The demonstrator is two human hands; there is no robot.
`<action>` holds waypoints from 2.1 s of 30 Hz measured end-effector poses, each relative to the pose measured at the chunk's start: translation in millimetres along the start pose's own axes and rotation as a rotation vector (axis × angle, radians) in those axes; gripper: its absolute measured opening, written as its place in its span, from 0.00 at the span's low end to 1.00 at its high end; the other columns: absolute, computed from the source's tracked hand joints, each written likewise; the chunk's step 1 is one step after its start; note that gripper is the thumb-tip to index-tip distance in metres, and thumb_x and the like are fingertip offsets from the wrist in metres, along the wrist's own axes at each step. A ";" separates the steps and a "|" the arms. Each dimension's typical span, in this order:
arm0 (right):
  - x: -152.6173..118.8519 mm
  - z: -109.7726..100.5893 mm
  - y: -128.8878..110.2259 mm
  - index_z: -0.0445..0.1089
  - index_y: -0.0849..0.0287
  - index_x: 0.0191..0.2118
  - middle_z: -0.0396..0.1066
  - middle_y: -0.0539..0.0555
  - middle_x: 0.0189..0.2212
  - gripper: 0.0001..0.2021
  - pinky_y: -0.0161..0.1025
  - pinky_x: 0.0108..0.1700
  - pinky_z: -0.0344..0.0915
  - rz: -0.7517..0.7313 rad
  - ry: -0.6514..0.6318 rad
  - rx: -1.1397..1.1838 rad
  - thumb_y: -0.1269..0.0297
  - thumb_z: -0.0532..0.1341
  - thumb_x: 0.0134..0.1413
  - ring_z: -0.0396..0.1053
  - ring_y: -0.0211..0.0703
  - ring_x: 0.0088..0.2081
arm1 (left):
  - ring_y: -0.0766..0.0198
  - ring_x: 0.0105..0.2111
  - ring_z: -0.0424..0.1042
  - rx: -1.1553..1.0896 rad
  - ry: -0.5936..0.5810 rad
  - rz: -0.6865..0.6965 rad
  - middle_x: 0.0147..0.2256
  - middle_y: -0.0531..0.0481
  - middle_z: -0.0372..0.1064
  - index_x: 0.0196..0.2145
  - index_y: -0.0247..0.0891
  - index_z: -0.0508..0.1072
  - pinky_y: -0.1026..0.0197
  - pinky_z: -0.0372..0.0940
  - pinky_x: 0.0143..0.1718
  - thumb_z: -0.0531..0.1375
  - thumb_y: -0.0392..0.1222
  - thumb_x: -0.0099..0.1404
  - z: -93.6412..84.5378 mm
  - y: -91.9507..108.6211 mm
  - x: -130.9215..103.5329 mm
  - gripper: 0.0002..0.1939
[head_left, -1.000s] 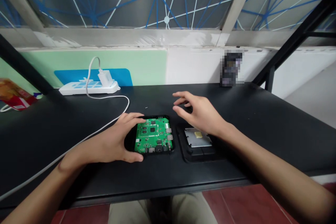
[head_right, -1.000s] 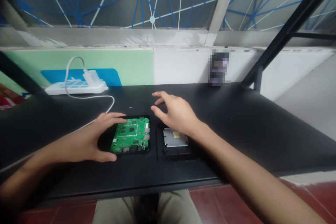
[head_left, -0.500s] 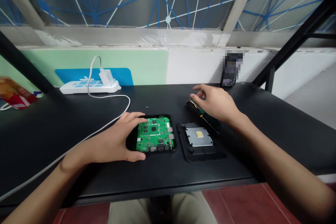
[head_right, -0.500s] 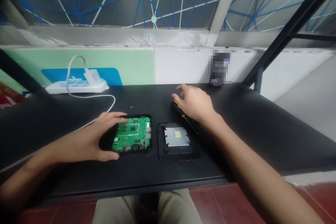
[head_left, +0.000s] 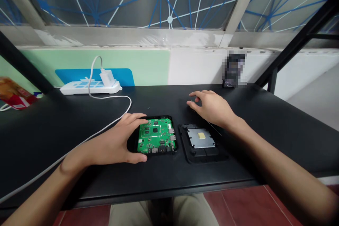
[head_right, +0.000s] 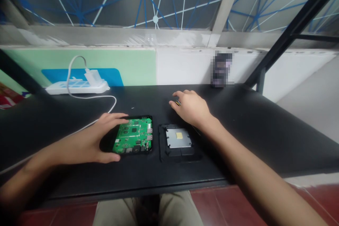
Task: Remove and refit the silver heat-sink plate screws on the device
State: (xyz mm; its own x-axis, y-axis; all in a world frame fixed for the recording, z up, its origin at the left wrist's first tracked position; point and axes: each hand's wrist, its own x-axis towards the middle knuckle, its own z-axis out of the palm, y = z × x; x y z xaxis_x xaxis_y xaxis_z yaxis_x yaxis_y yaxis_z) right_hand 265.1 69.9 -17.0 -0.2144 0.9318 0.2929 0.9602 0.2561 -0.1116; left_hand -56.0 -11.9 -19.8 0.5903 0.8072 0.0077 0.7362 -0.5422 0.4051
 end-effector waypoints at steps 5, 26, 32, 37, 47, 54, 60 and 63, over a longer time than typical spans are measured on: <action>-3.2 0.9 -6.6 0.72 0.58 0.54 0.78 0.57 0.40 0.21 0.47 0.44 0.69 -0.052 0.032 0.013 0.51 0.56 0.63 0.73 0.56 0.48 | 0.37 0.68 0.52 -0.005 0.007 0.007 0.68 0.39 0.52 0.63 0.43 0.61 0.30 0.44 0.68 0.69 0.59 0.58 0.9 -1.3 0.2 0.40; -8.3 -1.3 -14.0 0.71 0.59 0.56 0.78 0.57 0.41 0.21 0.49 0.49 0.70 -0.160 0.019 0.043 0.54 0.58 0.63 0.72 0.54 0.47 | 0.37 0.67 0.52 0.000 0.000 0.007 0.69 0.41 0.51 0.64 0.46 0.60 0.29 0.48 0.67 0.68 0.63 0.58 1.1 -5.0 -1.6 0.42; -9.3 -1.1 -15.7 0.71 0.58 0.56 0.78 0.56 0.41 0.20 0.48 0.47 0.69 -0.150 0.014 0.054 0.54 0.57 0.63 0.72 0.54 0.47 | 0.37 0.68 0.52 -0.018 0.019 0.013 0.69 0.41 0.52 0.65 0.48 0.59 0.28 0.48 0.67 0.69 0.61 0.58 0.3 -8.3 -3.9 0.42; -9.6 -0.5 -19.2 0.72 0.57 0.53 0.79 0.55 0.38 0.19 0.46 0.42 0.69 -0.063 0.042 0.073 0.53 0.56 0.64 0.74 0.53 0.47 | 0.37 0.69 0.51 -0.031 0.023 0.024 0.70 0.42 0.50 0.64 0.50 0.61 0.30 0.52 0.66 0.70 0.62 0.56 -3.2 -12.9 -9.0 0.43; -9.9 -0.7 -22.6 0.73 0.58 0.53 0.79 0.57 0.40 0.19 0.45 0.37 0.67 -0.043 0.062 0.041 0.54 0.56 0.64 0.74 0.54 0.45 | 0.39 0.69 0.49 0.025 0.041 0.030 0.70 0.46 0.50 0.68 0.53 0.55 0.31 0.49 0.68 0.65 0.62 0.63 -3.2 1.2 -2.8 0.41; -6.0 4.5 -8.9 0.75 0.61 0.49 0.76 0.64 0.44 0.19 0.47 0.38 0.67 0.004 0.001 -0.111 0.55 0.55 0.63 0.72 0.60 0.47 | 0.32 0.69 0.47 0.105 0.047 -0.011 0.69 0.43 0.53 0.69 0.53 0.50 0.26 0.46 0.67 0.68 0.63 0.57 6.4 -5.2 -6.5 0.50; -5.8 4.8 -9.4 0.76 0.61 0.48 0.76 0.65 0.44 0.17 0.48 0.40 0.66 -0.029 -0.060 -0.103 0.59 0.57 0.61 0.71 0.60 0.48 | 0.24 0.68 0.46 0.097 0.071 -0.100 0.69 0.43 0.52 0.71 0.57 0.47 0.22 0.55 0.62 0.69 0.64 0.52 8.3 -29.2 -27.6 0.55; -5.8 6.4 -9.0 0.75 0.63 0.49 0.74 0.66 0.45 0.16 0.48 0.41 0.66 -0.031 -0.058 -0.093 0.60 0.58 0.60 0.70 0.61 0.49 | 0.26 0.67 0.52 0.115 0.055 -0.160 0.67 0.43 0.54 0.71 0.57 0.44 0.27 0.59 0.62 0.68 0.66 0.52 3.3 -36.1 -36.0 0.57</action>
State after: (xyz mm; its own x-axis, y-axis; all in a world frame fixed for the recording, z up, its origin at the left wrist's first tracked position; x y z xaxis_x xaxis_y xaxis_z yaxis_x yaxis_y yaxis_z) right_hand 256.6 63.8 -23.8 -0.2521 0.9376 0.2395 0.9648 0.2628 -0.0134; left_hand -102.7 -22.2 -37.7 0.4465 0.8948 0.0027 0.8538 -0.4269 0.2979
